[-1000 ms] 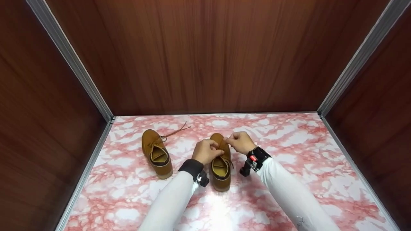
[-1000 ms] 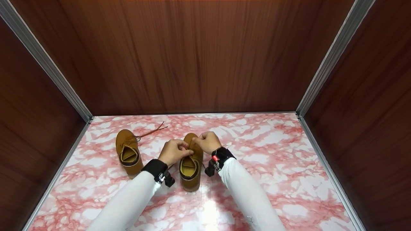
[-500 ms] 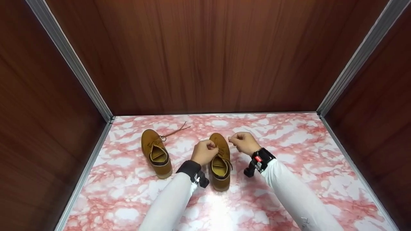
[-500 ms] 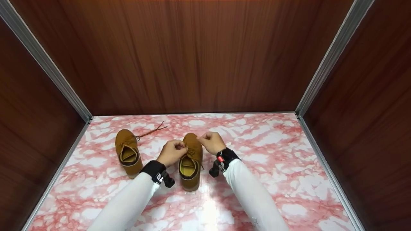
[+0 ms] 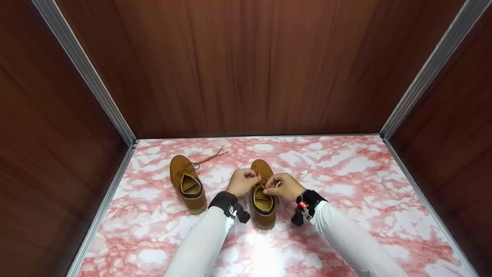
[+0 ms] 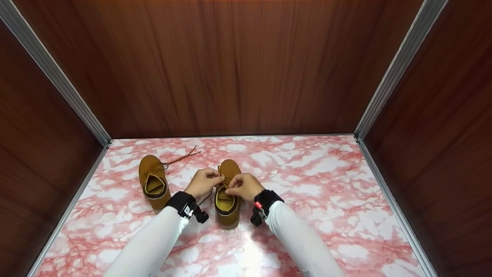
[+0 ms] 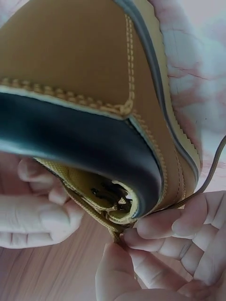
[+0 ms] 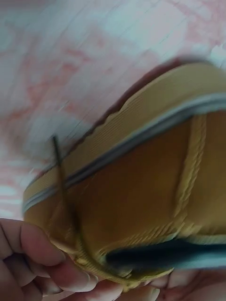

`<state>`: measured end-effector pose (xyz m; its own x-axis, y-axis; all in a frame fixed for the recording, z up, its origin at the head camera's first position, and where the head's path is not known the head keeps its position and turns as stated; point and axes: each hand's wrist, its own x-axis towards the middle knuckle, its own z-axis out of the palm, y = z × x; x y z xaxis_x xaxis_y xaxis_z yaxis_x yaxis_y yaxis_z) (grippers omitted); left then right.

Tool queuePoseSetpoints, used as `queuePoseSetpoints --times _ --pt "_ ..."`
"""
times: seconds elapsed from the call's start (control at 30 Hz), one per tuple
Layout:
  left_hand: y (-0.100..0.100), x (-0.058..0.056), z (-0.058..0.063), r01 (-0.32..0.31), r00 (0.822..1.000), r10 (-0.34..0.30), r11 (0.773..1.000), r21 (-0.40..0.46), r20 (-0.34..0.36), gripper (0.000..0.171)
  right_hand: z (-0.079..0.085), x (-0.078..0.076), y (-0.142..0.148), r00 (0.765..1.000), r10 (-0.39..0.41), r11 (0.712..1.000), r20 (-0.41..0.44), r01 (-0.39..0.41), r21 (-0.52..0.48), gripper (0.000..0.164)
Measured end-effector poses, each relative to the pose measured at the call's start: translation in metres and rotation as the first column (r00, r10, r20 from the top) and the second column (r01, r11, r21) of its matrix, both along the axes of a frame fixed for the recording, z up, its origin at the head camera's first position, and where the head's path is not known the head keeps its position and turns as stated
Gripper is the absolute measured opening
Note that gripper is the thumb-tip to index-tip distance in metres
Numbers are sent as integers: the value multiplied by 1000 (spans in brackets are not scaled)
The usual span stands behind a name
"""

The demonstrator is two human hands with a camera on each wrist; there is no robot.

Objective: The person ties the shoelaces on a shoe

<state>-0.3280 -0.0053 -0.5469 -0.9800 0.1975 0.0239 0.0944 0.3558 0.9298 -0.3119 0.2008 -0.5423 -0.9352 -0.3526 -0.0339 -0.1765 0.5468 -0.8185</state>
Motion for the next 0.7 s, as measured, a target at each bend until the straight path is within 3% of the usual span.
queuePoseSetpoints --times 0.37,0.7 --pt "3 2 -1 -43 999 42 998 -43 -10 12 1 6 6 999 42 999 7 -42 -10 13" --pt "3 3 -1 -77 996 79 996 -44 31 12 5 2 20 999 42 998 24 -41 -37 6"
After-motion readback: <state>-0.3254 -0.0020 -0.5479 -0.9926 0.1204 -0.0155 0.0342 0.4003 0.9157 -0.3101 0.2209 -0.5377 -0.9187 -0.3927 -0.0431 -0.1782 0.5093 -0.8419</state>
